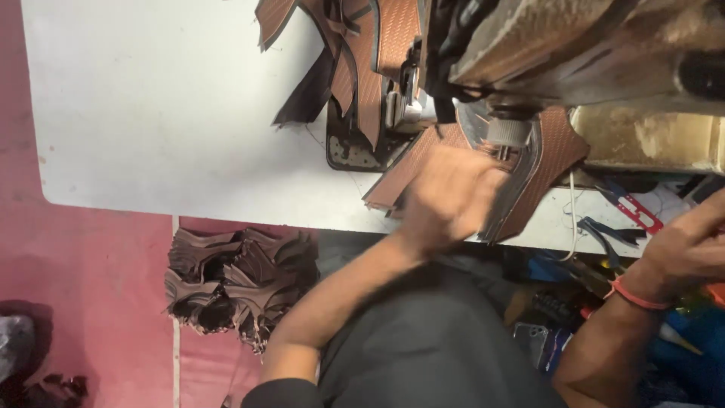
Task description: Stitching together pieces of leather using an industrial sewing machine to form shoe uppers.
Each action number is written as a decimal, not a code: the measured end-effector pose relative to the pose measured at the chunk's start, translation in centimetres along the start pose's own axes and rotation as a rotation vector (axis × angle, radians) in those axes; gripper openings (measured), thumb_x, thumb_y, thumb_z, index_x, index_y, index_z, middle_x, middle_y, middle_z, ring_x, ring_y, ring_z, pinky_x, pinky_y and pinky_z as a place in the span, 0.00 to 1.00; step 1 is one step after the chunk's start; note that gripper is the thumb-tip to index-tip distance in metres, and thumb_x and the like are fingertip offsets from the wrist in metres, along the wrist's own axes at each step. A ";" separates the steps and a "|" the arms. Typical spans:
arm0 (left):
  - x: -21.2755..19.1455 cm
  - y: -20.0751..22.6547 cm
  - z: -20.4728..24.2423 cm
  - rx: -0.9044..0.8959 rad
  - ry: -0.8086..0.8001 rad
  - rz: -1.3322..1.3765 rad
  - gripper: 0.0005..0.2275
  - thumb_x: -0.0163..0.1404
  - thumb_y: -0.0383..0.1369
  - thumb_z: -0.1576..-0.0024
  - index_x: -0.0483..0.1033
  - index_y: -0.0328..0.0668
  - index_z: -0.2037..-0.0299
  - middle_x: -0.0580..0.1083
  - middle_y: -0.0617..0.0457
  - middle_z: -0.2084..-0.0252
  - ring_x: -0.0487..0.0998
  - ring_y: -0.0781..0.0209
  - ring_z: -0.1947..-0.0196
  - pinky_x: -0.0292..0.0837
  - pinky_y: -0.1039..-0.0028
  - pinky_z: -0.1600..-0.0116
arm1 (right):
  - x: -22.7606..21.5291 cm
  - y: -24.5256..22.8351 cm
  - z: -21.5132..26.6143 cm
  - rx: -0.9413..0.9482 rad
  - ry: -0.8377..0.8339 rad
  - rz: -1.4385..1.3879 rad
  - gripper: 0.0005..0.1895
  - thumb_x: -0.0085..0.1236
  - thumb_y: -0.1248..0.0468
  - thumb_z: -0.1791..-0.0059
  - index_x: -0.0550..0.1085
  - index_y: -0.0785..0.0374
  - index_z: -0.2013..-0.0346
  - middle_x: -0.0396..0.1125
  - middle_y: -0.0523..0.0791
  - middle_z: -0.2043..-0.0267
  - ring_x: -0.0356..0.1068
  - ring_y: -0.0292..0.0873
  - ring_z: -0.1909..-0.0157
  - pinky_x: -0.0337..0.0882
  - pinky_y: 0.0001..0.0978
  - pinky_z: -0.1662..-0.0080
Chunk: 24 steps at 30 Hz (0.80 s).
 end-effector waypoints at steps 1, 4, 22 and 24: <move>1.2 0.5 -0.2 -0.002 -0.002 -0.001 0.09 0.54 0.30 0.34 0.69 0.39 0.48 0.69 0.51 0.54 0.73 0.53 0.57 0.71 0.67 0.50 | -0.7 -1.6 -0.2 0.002 -0.003 0.000 0.19 0.54 0.70 0.35 0.70 0.74 0.70 0.69 0.50 0.74 0.60 0.45 0.77 0.57 0.41 0.72; 6.4 1.9 -1.0 -0.002 -0.178 -0.077 0.21 0.60 0.40 0.42 0.68 0.32 0.49 0.68 0.44 0.56 0.70 0.46 0.56 0.70 0.61 0.50 | -2.2 -5.9 -1.0 0.042 -0.056 0.115 0.23 0.57 0.70 0.35 0.69 0.77 0.74 0.67 0.56 0.77 0.60 0.52 0.78 0.58 0.45 0.71; 2.9 1.6 -1.6 -0.153 -0.325 0.313 0.22 0.50 0.22 0.42 0.62 0.39 0.37 0.70 0.41 0.50 0.77 0.44 0.53 0.77 0.64 0.50 | -2.9 -19.2 -3.6 -0.309 -0.208 -0.371 0.20 0.52 0.57 0.36 0.72 0.71 0.37 0.67 0.60 0.42 0.73 0.51 0.45 0.76 0.30 0.51; 0.4 2.1 -0.9 -0.052 -0.457 0.439 0.25 0.52 0.23 0.47 0.62 0.42 0.38 0.72 0.44 0.47 0.78 0.47 0.50 0.77 0.66 0.46 | 0.5 -17.2 -2.2 -0.034 -0.494 -0.541 0.21 0.57 0.61 0.38 0.72 0.75 0.36 0.72 0.48 0.62 0.71 0.36 0.61 0.70 0.23 0.56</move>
Point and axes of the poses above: each hand's wrist, its own z-axis away from the middle knuckle, its own x-axis out of the palm, y = z × x, the point moved 7 cm from there along -z, towards the middle knuckle
